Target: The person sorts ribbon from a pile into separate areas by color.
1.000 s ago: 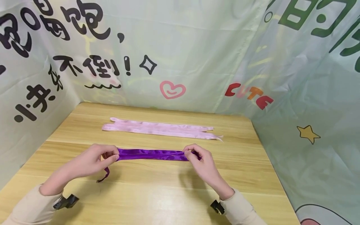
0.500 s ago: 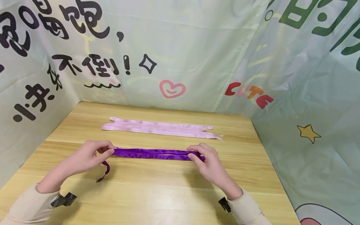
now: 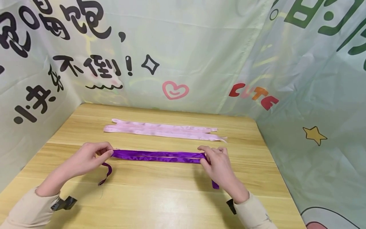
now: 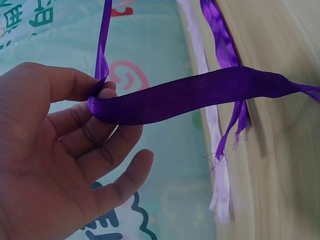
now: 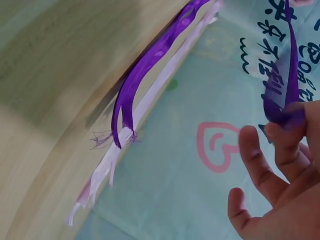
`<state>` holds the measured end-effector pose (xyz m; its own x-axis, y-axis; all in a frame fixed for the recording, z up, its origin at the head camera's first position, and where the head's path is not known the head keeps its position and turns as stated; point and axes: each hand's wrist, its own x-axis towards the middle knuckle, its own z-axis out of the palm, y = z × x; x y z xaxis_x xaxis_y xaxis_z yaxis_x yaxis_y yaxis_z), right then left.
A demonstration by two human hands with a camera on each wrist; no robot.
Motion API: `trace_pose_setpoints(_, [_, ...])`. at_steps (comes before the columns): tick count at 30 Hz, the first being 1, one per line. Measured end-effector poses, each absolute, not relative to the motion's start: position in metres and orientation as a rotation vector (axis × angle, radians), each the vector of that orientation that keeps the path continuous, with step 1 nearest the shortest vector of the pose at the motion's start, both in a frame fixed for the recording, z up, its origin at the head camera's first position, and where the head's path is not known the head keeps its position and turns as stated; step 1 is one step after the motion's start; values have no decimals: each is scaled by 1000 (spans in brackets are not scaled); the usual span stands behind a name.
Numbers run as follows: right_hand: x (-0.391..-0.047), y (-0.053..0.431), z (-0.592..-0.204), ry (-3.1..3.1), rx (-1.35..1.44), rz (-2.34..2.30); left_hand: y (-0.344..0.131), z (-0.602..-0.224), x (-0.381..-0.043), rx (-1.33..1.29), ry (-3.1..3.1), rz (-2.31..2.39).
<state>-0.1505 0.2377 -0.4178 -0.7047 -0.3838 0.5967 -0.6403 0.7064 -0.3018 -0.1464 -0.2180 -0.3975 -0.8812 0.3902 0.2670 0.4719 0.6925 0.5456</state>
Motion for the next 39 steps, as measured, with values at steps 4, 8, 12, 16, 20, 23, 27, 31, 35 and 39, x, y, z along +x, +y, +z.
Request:
trace_pose_setpoints(4, [-151, 240, -416, -2509, 763, 708, -220, -398, -146, -688, -2781, -950])
trace_pose_setpoints(8, [-149, 243, -412, -2662, 730, 920, -223, -398, -146, -677, -2792, -951])
trace_pose_setpoints(12, [-145, 244, -406, -2813, 644, 1200, -223, -400, -147, -658, -2812, -948])
trace_pose_setpoints(16, [-144, 245, -404, -2849, 579, 1295, -224, -402, -147, -656, -2814, -963])
trace_pose_setpoints(20, [-145, 248, -405, -2808, 597, 1326, -224, -401, -146, -659, -2809, -976])
trace_pose_setpoints(23, [-146, 250, -405, -2759, 622, 1317, -225, -401, -146, -644, -2818, -966])
trace_pose_setpoints(27, [-149, 251, -408, -2620, 680, 1166, -226, -401, -147, -624, -2828, -953])
trace_pose_setpoints(31, [-155, 252, -413, -2407, 791, 1007, -227, -400, -147, -610, -2836, -952])
trace_pose_setpoints(35, [-160, 255, -418, -2298, 870, 841, -227, -400, -148, -615, -2827, -952])
trace_pose_setpoints(39, [-162, 258, -423, -2272, 908, 678, -226, -401, -150, -612, -2831, -955])
